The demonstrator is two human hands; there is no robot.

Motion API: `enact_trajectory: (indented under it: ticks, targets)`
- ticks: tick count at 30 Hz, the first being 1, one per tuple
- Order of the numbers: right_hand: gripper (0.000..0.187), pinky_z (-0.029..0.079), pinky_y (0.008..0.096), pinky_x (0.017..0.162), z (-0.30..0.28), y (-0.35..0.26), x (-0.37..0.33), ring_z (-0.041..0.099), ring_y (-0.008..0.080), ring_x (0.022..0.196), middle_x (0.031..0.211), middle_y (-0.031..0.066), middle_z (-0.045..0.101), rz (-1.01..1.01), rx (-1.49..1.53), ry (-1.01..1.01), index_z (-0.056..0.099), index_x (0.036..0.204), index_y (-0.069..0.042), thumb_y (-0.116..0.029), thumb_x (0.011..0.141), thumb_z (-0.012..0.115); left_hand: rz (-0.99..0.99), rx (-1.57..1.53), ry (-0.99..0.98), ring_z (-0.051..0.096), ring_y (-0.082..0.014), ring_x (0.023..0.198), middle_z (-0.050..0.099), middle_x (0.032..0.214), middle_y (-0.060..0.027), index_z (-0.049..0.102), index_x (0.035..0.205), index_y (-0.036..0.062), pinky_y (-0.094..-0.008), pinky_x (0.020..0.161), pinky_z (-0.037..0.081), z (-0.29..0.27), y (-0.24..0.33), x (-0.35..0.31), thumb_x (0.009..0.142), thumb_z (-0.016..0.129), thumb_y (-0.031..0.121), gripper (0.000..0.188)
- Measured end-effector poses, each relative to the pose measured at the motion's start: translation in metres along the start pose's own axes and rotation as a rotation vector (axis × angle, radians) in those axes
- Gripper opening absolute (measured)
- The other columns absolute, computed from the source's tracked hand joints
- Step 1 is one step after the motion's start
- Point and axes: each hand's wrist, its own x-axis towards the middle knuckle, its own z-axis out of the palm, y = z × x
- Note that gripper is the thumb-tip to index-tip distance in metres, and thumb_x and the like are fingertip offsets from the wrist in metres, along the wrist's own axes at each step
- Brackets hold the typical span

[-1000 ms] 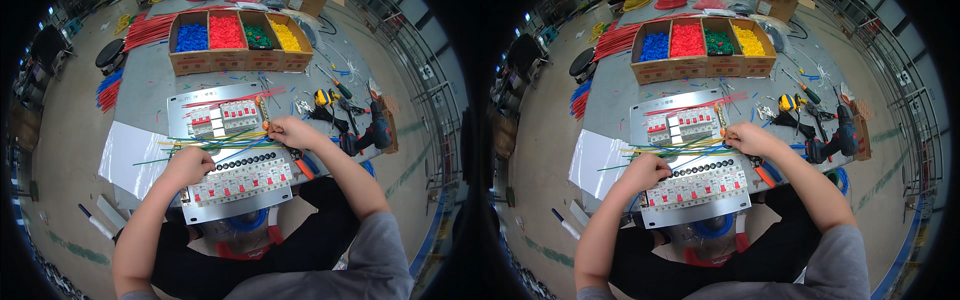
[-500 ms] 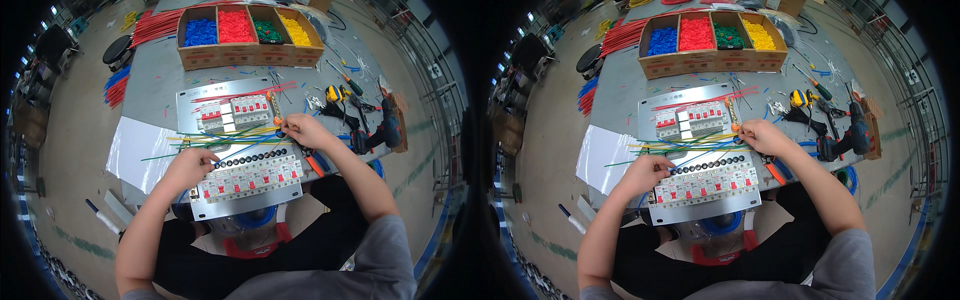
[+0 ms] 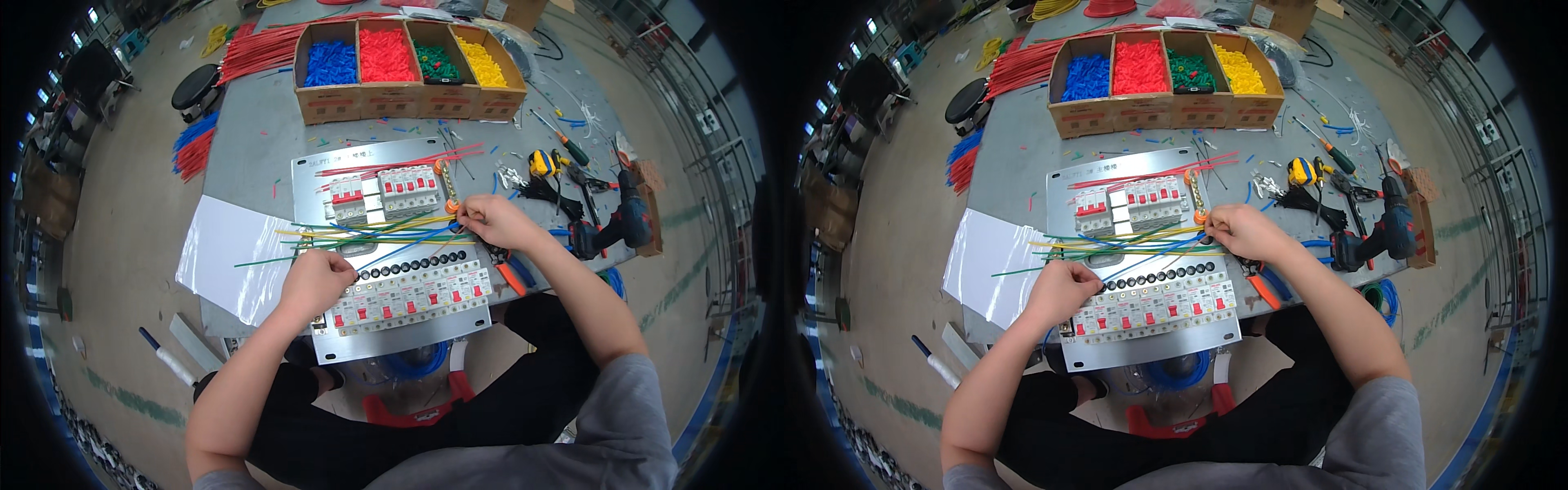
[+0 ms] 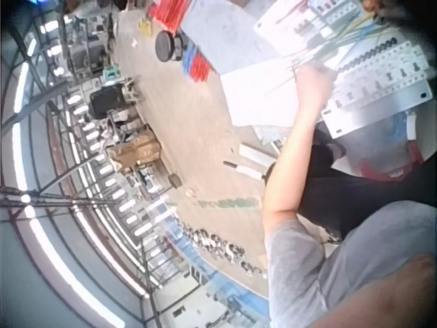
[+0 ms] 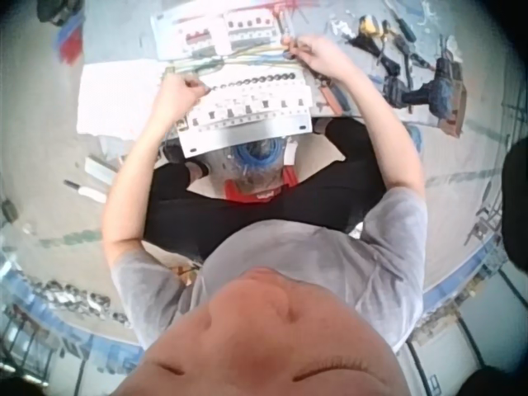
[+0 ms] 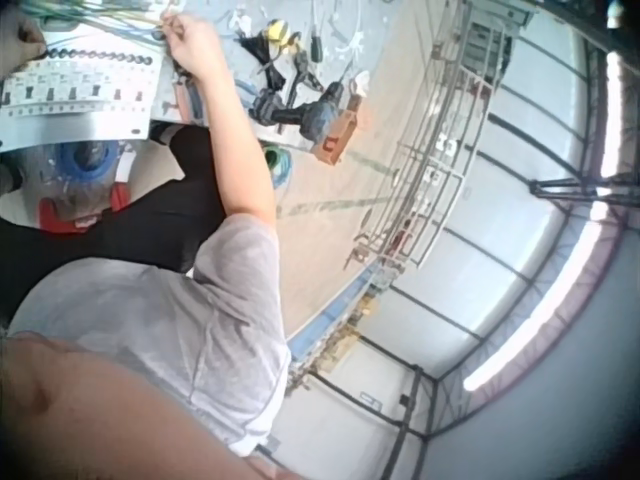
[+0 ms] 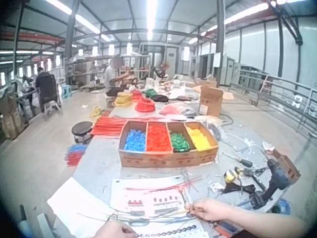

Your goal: The person unwraps a roll of blue electrical wire, cuts several lengths using wire cutters, and inserts the wires into terminals on a DIN rail-mounted electrical panel. The person handles the wire and tools by hand throughout the process.

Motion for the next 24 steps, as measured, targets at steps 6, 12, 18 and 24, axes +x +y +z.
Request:
enact_trajectory:
  ticks: [6,12,18,24]
  targets:
    - [0.022,0.050,0.0453,0.081,-0.002,0.018,-0.006,0.062,0.0358,0.089,0.090,0.0149,0.063,-0.075,-0.014,0.077,0.062,0.091,-0.002,-0.017,0.091,0.078,0.098,-0.034,0.103,0.072,-0.0217,0.069,0.077,0.077,-0.0137,0.081,0.090,-0.0007,-0.0362,0.069,0.056,0.014,-0.009,0.003,0.083,0.076,0.015,0.018]
    - [0.052,0.047,0.0464,0.072,-0.055,0.007,-0.024,0.057,0.0388,0.073,0.074,0.0153,0.059,0.289,0.020,0.327,0.055,0.083,0.001,-0.047,0.098,0.068,0.137,-0.345,0.136,0.064,-0.0100,0.066,0.074,0.077,-0.0064,0.078,0.088,-0.0050,-0.0292,0.062,0.050,0.015,-0.026,-0.004,0.087,0.079,0.008,0.013]
    - [0.054,0.053,0.0570,0.094,-0.066,0.029,-0.089,0.069,0.0468,0.106,0.108,0.0269,0.074,0.437,-0.221,0.306,0.071,0.101,0.002,-0.035,0.110,0.033,0.323,-0.312,0.283,0.054,-0.0075,0.069,0.061,0.078,0.0001,0.078,0.095,-0.0023,-0.0254,0.064,0.042,0.032,-0.039,-0.024,0.089,0.079,0.007,0.011]
    - [0.046,0.056,0.0538,0.093,-0.033,0.061,-0.142,0.070,0.0448,0.101,0.105,0.0252,0.074,0.536,-0.262,0.115,0.073,0.104,0.001,-0.033,0.108,0.041,0.413,-0.405,0.466,0.051,-0.0069,0.070,0.058,0.082,0.0003,0.075,0.092,-0.0025,-0.0254,0.064,0.041,0.049,-0.042,-0.037,0.094,0.076,0.008,0.011]
